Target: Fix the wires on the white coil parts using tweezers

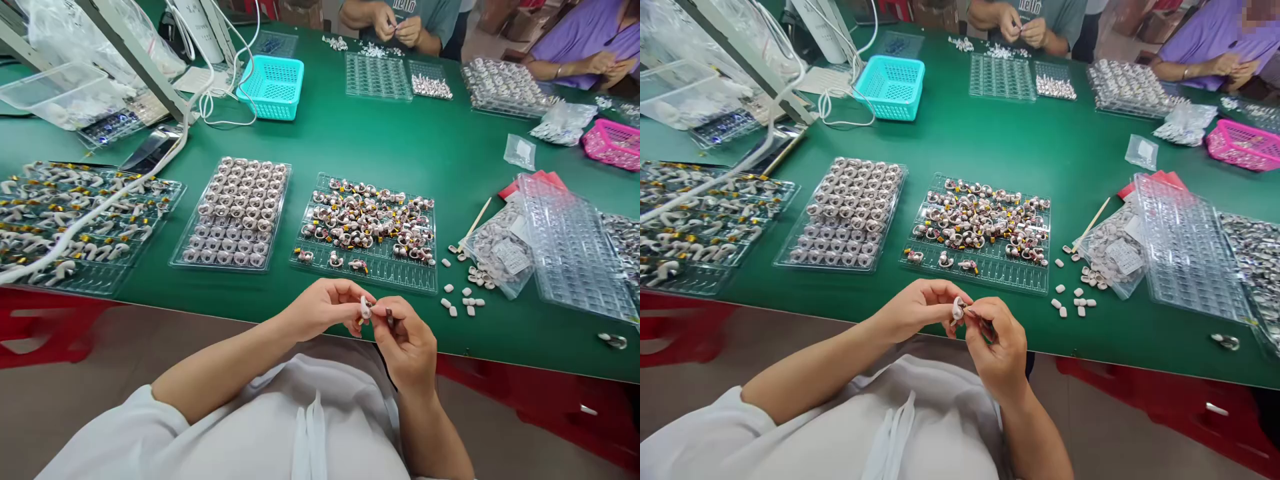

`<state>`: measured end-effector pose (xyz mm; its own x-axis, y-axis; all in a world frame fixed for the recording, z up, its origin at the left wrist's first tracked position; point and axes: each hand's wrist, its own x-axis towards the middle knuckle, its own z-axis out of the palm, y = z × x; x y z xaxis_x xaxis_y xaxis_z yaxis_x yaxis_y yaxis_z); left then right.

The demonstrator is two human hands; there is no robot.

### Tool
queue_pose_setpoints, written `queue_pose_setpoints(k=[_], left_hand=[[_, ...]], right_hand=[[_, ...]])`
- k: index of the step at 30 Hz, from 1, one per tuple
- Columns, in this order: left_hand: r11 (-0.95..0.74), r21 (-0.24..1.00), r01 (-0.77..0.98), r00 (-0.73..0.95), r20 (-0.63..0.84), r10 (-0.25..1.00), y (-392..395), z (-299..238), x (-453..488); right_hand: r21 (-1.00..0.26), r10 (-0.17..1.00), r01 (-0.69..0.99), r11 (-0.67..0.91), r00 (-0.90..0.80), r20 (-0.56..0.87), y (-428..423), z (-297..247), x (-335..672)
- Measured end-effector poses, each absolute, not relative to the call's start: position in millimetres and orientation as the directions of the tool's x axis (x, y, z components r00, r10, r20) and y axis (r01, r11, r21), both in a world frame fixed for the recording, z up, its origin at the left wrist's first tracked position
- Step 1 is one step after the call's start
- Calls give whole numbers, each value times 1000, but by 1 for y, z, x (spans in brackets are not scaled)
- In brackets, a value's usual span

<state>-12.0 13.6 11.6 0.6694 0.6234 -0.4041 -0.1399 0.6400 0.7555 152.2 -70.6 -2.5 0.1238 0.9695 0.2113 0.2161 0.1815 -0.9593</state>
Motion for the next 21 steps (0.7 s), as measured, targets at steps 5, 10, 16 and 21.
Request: queue_pose_setpoints(k=[5,10,16,21], left_hand=[[713,687,-141,729,-416,544,18,5,-15],[730,675,-109,726,-447,522,21,4,-16],[754,654,-66,736,-478,479,26,5,-18],[754,656,-40,710,-512,483,25,5,-17]], right_hand=[[-942,969,270,199,88,230,-67,1,154],[-926,968,323,197,86,236,-65,5,152],[-856,958,453,247,19,287,-64,8,153],[-809,951,508,297,-87,296,-60,10,159]])
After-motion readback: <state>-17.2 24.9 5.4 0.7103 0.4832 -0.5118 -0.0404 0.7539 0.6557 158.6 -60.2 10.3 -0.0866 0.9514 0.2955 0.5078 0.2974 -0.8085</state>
